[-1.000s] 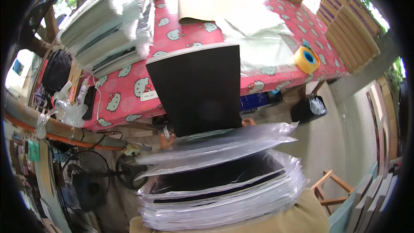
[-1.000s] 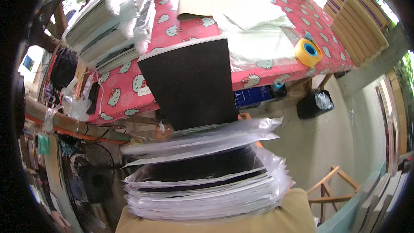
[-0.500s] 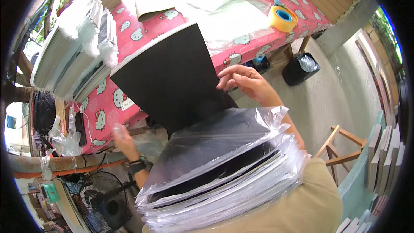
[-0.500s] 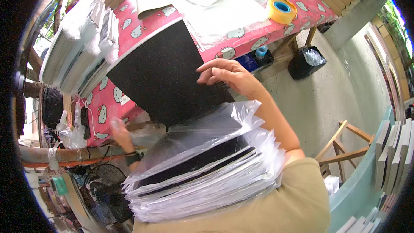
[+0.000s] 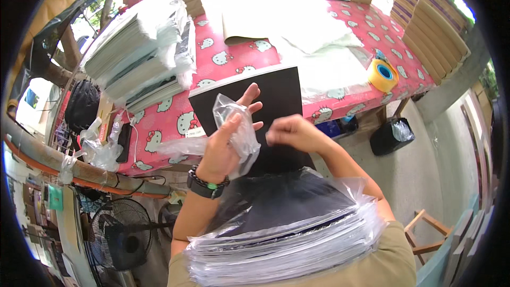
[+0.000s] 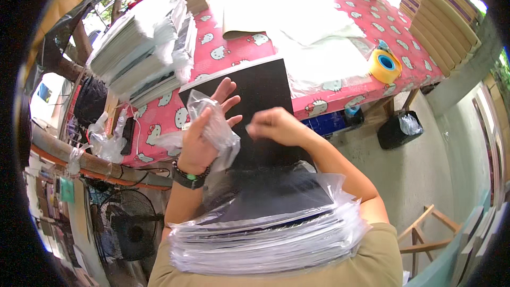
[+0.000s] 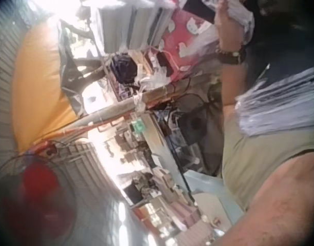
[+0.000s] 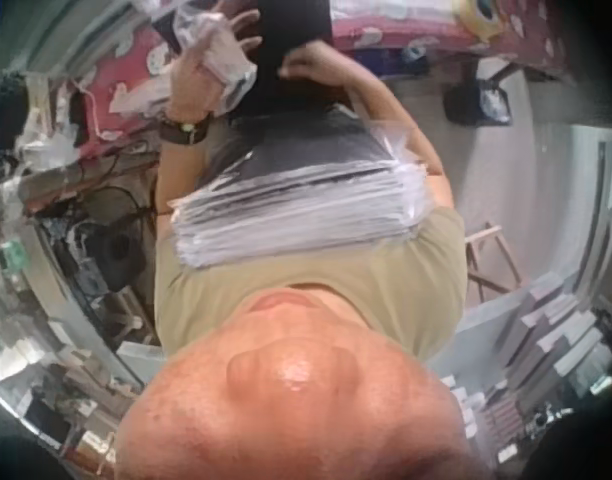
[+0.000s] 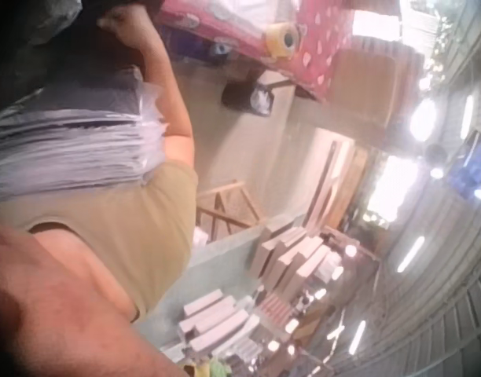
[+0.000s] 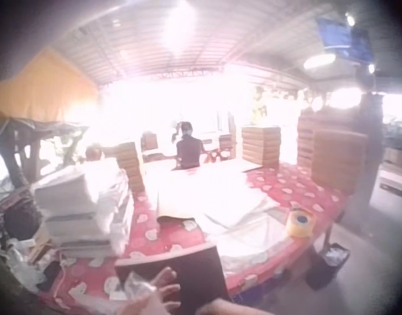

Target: The person places black rectangular objects into individual clear plastic sleeves by hand, one at a time, from a stack and places the sleeved items into a larger pile.

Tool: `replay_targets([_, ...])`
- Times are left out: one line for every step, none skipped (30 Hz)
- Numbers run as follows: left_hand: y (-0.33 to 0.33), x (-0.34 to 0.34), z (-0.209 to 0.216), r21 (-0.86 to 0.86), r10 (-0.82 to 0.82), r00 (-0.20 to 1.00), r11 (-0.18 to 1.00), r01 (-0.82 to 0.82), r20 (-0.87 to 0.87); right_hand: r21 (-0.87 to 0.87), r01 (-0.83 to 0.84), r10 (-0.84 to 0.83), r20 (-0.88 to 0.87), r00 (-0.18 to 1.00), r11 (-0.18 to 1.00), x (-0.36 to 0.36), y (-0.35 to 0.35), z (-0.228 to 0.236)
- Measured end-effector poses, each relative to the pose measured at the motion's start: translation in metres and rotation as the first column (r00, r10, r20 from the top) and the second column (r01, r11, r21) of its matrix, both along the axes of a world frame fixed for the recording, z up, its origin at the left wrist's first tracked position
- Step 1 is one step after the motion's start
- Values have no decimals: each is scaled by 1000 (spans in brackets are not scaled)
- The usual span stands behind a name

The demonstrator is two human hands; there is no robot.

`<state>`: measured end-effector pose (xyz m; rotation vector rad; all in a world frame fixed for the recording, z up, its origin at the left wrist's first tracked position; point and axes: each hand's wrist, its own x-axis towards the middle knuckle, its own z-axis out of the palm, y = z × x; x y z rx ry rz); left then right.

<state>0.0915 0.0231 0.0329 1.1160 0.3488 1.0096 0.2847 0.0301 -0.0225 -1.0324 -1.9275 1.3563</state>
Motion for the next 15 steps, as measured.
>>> replay_targets([0,4,-3,3,35,999,999,-35,6,16,40,-36,-215,976,999,-6,1,20])
replay_targets([-1,4,-6,2,80,997,997,-80,9,19,70,-55,-424,904,997,-17,4,34])
replay_targets([-2,4,-9,2,125,992,992,-125,13,-24,63,-67,-482,873,998,-29,1,41])
replay_targets([-3,4,-10,21,150,989,989,-150,-2,-57,33,-56,-454,889,998,-37,-2,44])
replay_targets([-5,4,-11,41,175,984,984,-174,-16,-60,50,-72,-475,877,997,-43,-3,41])
replay_targets([-6,4,-12,60,201,979,978,-199,-30,-62,65,-88,-496,864,996,-47,-2,36])
replay_targets([-7,9,-17,79,293,956,953,-291,-12,-107,109,-150,-544,826,988,-49,-2,29])
replay_targets([-7,7,-17,79,318,945,947,-312,-72,-93,153,-179,-514,839,984,-47,-2,28])
replay_targets([-7,3,-15,80,341,931,940,-332,-132,-77,196,-209,-485,849,978,-43,-1,27])
replay_targets([-8,1,-16,76,366,912,931,-358,-188,-61,233,-235,-449,862,971,-41,-2,25])
replay_targets([-8,3,-21,-38,412,904,907,-419,-119,-23,265,-255,-366,895,964,-41,-5,26])
replay_targets([-8,0,-26,-18,432,891,899,-438,-137,3,305,-280,-383,880,952,-43,-8,27])
replay_targets([-8,-2,-30,6,447,881,892,-452,-155,32,348,-307,-402,863,937,-46,-11,28])
replay_targets([-8,-3,-32,29,464,869,884,-466,-172,61,391,-331,-421,844,919,-47,-13,30])
replay_targets([-10,-3,-33,1,476,862,876,-483,-173,68,429,-372,-392,842,901,-46,-14,31])
